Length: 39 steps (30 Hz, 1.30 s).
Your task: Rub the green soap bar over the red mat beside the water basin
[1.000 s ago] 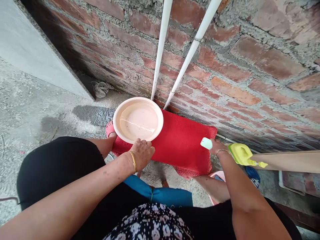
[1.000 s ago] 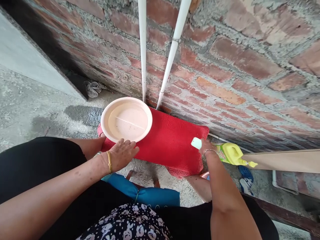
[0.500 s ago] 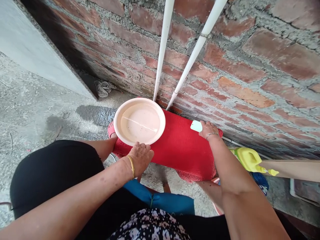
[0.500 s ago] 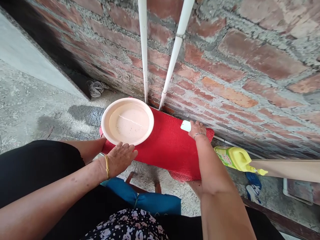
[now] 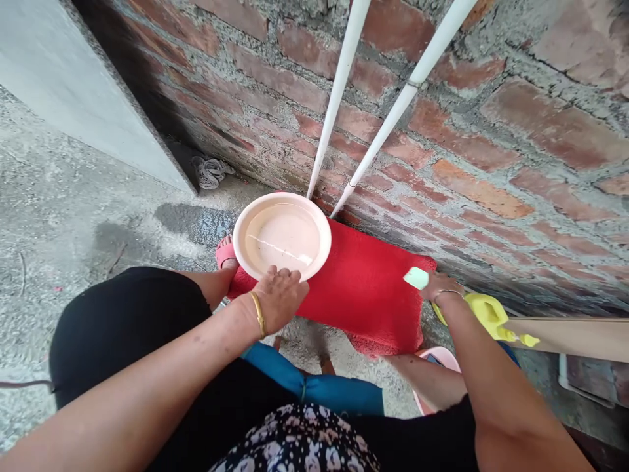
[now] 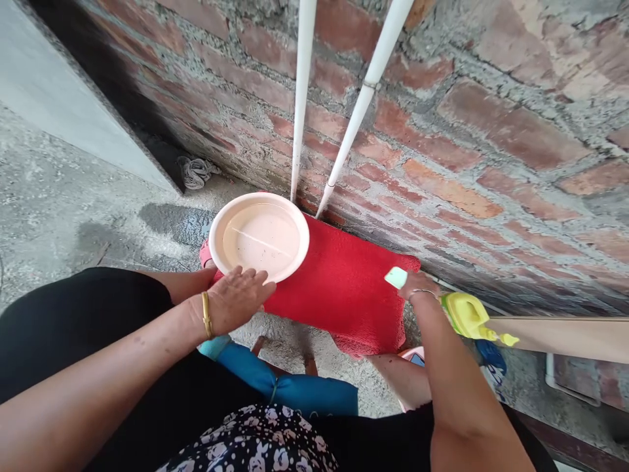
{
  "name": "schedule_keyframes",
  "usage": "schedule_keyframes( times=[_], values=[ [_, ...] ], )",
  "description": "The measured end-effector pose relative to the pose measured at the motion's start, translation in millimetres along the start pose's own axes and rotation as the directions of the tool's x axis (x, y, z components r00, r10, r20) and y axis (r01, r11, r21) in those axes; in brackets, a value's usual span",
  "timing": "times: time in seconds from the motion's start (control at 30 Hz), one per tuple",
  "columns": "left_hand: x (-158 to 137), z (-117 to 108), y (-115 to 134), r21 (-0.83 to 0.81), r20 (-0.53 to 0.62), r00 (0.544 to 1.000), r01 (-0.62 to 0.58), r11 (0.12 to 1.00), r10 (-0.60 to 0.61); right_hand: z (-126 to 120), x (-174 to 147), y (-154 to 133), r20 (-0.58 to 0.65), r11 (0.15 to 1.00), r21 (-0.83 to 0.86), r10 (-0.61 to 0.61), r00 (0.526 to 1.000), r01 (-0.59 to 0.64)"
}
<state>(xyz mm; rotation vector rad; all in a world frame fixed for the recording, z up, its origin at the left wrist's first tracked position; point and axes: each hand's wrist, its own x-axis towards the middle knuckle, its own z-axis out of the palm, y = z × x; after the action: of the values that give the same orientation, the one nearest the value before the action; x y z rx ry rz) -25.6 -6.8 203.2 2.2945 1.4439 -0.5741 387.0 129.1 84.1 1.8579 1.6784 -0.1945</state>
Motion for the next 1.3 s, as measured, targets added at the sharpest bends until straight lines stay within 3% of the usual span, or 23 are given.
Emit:
schedule_keyframes(
  times=[0.13, 0.23, 0.33, 0.43, 0.63, 0.73, 0.83, 1.0, 1.07, 1.17, 1.3],
  values=[
    [-5, -10, -21, 0.006, -0.068, 0.990, 0.121, 0.993, -0.120, -28, -17, -112, -0.077, 0.979, 0.016, -0.199, 0.977, 0.201],
    [-5, -11, -28, -0.037, -0.063, 0.989, 0.132, 0.991, -0.134, -42, -28, -192, -0.107, 0.949, 0.070, -0.298, 0.949, 0.306],
    [-7, -11, -30, -0.096, -0.053, 0.991, 0.116, 0.989, -0.121, -42, -37, -233, -0.073, 0.935, 0.127, -0.325, 0.943, 0.332],
    [-12, -14, -29, -0.140, -0.059, 0.990, 0.120, 0.983, -0.129, -29, -43, -220, -0.041, 0.941, 0.128, -0.311, 0.950, 0.313],
    [-26, -20, -28, -0.170, -0.114, 0.987, 0.094, 0.981, -0.114, 2, -52, -101, 0.077, 0.987, -0.108, -0.109, 0.991, 0.117],
    [-29, -20, -27, -0.171, -0.123, 0.987, 0.077, 0.982, -0.099, 3, -61, -71, 0.140, 0.974, -0.221, -0.016, 0.990, 0.047],
    [-28, -19, -27, -0.159, -0.113, 0.989, 0.073, 0.985, -0.092, -7, -70, -98, 0.085, 0.972, -0.191, -0.122, 0.989, 0.136],
    [-24, -17, -29, -0.139, -0.084, 0.992, 0.080, 0.987, -0.092, -27, -80, -205, -0.031, 0.926, -0.075, -0.374, 0.927, 0.371],
    [-22, -16, -29, -0.143, -0.071, 0.993, 0.087, 0.986, -0.098, -29, -81, -231, -0.038, 0.909, -0.052, -0.415, 0.909, 0.413],
    [-21, -16, -28, -0.148, -0.076, 0.993, 0.083, 0.985, -0.095, -21, -79, -227, -0.011, 0.909, -0.057, -0.414, 0.910, 0.413],
    [-25, -16, -28, -0.162, -0.110, 0.990, 0.070, 0.984, -0.089, -6, -75, -163, 0.056, 0.944, -0.131, -0.297, 0.953, 0.302]
  ],
)
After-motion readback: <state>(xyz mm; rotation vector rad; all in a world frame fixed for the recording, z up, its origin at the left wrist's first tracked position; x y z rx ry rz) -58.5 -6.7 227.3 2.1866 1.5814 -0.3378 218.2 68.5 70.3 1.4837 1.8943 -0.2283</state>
